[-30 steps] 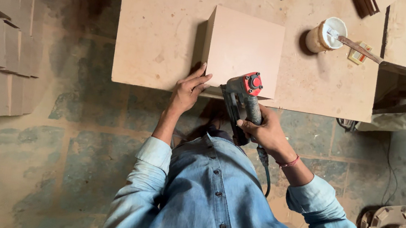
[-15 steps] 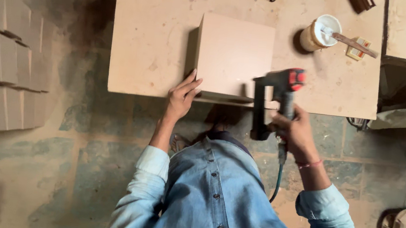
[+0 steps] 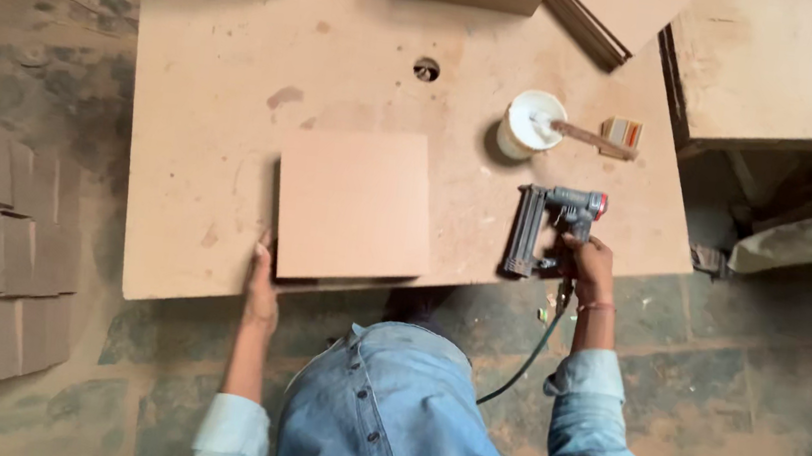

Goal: The person assembles small cardboard boxes by applying glue to the edges of open box frames, placing a flat cardboard lid on top, and securing it with a pneumatic nail gun. The process is repeated for several boxes, with finished units stacked on the table.

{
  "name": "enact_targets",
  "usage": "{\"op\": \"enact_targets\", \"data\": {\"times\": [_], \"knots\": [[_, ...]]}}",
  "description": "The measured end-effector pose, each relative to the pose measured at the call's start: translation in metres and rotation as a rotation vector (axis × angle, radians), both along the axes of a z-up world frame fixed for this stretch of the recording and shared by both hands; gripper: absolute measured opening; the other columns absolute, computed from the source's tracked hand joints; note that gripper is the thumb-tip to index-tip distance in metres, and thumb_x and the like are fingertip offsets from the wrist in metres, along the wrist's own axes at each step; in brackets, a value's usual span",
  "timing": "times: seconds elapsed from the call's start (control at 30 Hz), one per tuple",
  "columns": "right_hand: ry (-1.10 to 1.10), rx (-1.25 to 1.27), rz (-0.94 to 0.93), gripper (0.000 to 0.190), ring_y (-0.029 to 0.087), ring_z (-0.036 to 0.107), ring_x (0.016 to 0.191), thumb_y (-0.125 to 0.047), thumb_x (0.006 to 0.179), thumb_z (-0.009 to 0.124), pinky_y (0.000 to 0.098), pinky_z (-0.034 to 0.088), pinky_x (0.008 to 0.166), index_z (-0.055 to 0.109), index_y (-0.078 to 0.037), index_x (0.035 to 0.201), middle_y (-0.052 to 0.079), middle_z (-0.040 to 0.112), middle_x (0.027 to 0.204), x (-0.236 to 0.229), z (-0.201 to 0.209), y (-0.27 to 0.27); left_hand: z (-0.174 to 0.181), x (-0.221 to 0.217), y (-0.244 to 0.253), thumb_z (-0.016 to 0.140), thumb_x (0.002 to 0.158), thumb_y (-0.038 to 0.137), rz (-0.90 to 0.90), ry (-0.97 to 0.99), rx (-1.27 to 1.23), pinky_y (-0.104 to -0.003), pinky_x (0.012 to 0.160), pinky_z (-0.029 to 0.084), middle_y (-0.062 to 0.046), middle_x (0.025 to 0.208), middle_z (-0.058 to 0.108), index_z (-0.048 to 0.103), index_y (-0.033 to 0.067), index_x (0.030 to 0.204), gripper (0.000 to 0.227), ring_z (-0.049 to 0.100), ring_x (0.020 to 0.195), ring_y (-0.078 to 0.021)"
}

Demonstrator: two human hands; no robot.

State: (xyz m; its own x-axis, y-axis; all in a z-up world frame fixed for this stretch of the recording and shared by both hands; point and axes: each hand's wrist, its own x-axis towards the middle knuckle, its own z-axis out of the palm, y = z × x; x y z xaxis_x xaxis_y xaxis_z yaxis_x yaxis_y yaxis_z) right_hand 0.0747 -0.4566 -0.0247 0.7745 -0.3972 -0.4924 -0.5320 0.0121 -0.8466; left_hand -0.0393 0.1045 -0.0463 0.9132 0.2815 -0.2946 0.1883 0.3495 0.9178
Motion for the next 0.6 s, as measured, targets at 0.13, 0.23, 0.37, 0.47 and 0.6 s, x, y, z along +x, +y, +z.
{"op": "enact_targets", "data": {"times": [0.13, 0.23, 0.37, 0.47, 0.6], "knots": [[-0.435, -0.902, 0.247, 0.042, 0.035, 0.066, 0.102, -0.016, 0.084, 0.078, 0.0416, 0.052, 0.090, 0.068, 0.004, 0.119, 0.025, 0.069, 0.113, 0.018, 0.000, 0.054, 0.029, 0.032, 0.006, 0.052, 0.100, 0.048, -0.117, 0.093, 0.099, -0.037, 0.115, 0.036, -0.014, 0.154, 0.050, 0.040, 0.0004, 0.154, 0.073, 0.047, 0.140, -0.0228], [-0.248, -0.201, 0.591, 0.053, 0.029, 0.064, 0.118, -0.023, 0.092, 0.068, 0.0395, 0.051, 0.099, 0.058, -0.002, 0.140, 0.019, 0.065, 0.137, 0.037, 0.017, 0.151, 0.064, 0.088, 0.002, 0.060, 0.095, 0.049, -0.235, 0.184, 0.240, -0.036, 0.108, 0.045, -0.015, 0.145, 0.060, 0.050, -0.0007, 0.147, 0.073, 0.057, 0.132, -0.0236], [-0.129, 0.159, 0.768, 0.068, 0.027, 0.054, 0.131, -0.036, 0.095, 0.064, 0.0393, 0.044, 0.107, 0.046, 0.000, 0.150, 0.017, 0.058, 0.145, 0.077, 0.072, 0.248, 0.106, 0.143, -0.012, 0.058, 0.094, 0.054, -0.180, 0.436, 0.573, -0.040, 0.105, 0.049, -0.018, 0.137, 0.068, 0.060, 0.0025, 0.143, 0.071, 0.064, 0.125, -0.0262], [-0.467, 0.127, 0.826, 0.075, 0.029, 0.050, 0.138, -0.041, 0.100, 0.064, 0.0396, 0.040, 0.115, 0.038, 0.003, 0.155, 0.020, 0.053, 0.150, 0.101, 0.112, 0.258, 0.131, 0.147, -0.009, 0.055, 0.099, 0.059, 0.008, -0.015, 0.286, -0.041, 0.109, 0.047, -0.020, 0.143, 0.060, 0.054, -0.0012, 0.147, 0.077, 0.059, 0.129, -0.0280], [-0.740, 0.198, 1.051, 0.084, 0.033, 0.038, 0.153, -0.044, 0.104, 0.061, 0.0418, 0.031, 0.127, 0.025, 0.006, 0.161, 0.025, 0.039, 0.162, 0.076, 0.124, 0.215, 0.129, 0.101, -0.011, 0.046, 0.103, 0.067, 0.133, -0.453, 0.086, -0.039, 0.120, 0.042, -0.017, 0.153, 0.054, 0.046, -0.0015, 0.152, 0.084, 0.053, 0.142, -0.0263]]}}
